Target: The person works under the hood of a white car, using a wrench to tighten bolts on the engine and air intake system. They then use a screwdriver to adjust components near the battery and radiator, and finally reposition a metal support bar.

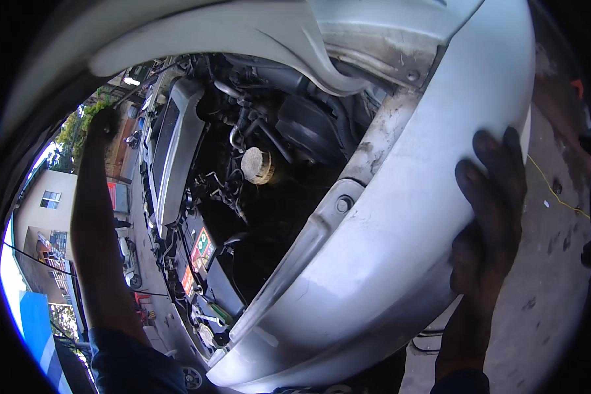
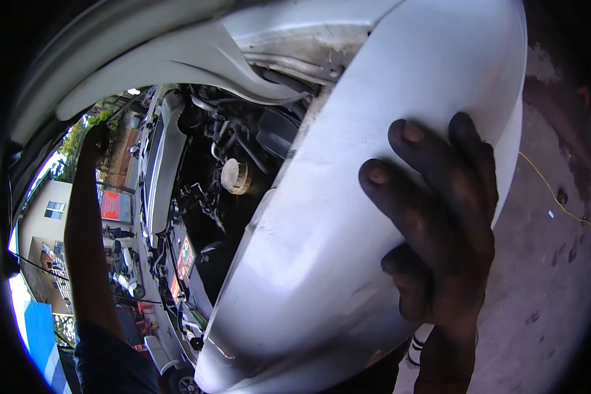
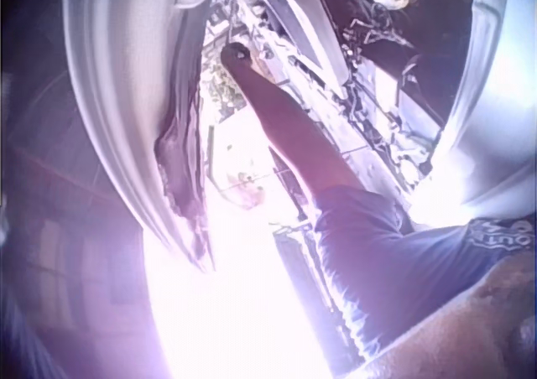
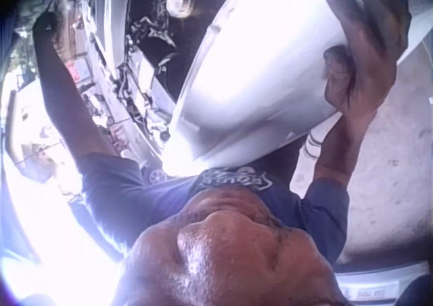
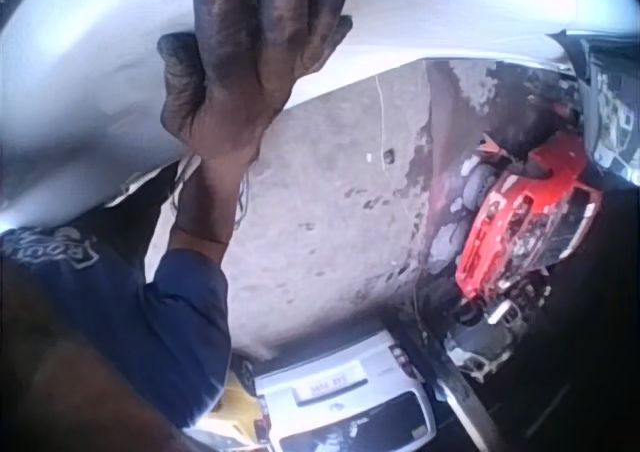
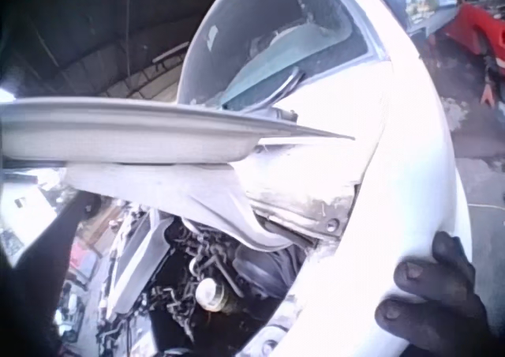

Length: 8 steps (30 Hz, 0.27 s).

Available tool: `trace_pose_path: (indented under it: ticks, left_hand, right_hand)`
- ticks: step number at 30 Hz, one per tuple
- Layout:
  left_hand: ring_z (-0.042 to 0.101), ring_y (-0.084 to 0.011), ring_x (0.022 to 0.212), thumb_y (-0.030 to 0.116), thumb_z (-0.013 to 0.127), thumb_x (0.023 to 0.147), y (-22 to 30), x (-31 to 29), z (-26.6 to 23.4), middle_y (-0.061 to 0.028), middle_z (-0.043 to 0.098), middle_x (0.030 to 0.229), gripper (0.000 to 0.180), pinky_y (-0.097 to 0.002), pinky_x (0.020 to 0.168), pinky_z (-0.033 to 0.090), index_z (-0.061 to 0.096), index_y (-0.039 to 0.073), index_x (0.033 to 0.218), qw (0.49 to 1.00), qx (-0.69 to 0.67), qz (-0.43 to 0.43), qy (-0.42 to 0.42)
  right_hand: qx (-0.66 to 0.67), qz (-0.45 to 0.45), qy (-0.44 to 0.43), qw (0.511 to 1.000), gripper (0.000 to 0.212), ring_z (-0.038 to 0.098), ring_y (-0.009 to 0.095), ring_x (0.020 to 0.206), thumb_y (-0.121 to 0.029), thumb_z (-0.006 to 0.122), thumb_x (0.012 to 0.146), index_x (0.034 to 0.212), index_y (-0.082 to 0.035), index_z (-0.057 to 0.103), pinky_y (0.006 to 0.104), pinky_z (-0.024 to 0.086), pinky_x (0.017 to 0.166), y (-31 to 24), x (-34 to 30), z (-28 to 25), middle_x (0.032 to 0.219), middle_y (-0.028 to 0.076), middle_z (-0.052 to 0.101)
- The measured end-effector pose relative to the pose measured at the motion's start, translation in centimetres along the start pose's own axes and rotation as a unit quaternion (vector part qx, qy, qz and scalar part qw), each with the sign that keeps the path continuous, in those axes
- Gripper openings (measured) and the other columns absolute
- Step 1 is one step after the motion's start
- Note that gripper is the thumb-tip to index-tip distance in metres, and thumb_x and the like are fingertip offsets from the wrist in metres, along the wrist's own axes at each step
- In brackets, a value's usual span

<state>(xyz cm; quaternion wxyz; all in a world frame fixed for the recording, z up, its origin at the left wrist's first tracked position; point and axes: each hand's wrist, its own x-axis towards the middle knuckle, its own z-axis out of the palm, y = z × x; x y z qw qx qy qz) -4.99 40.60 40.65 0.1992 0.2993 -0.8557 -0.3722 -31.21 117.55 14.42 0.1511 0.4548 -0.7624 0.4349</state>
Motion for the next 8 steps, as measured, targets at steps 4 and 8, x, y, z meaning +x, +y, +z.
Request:
trace_pose_path:
  ticks: [4,8]
  left_hand:
    - [0.051,-0.0085,0.058,0.027,0.061,0.095,0.8,-0.1,5.2,0.0,0.057,0.072,0.024,-0.0328,0.044,0.032,0.06,0.015,0.074,0.961,0.134,-0.104,0.219]
    - [0.057,-0.0173,0.062,0.03,0.062,0.091,2.0,0.3,7.1,-0.0079,0.061,0.073,0.021,-0.0425,0.051,0.041,0.065,0.012,0.079,0.926,0.204,-0.142,0.286]
  right_hand:
    - [-0.001,-0.039,0.082,0.996,0.064,0.052,0.041,0.134,-0.053,0.032,0.106,0.123,-0.006,0.071,0.0561,0.03,0.117,0.3,0.3,0.9,0.136,0.019,0.062]
    - [-0.011,-0.031,0.089,0.995,0.065,0.047,0.046,0.137,-0.054,0.033,0.106,0.128,-0.005,0.068,0.0559,0.03,0.117,0.2,-0.2,1.2,0.14,0.02,0.06]
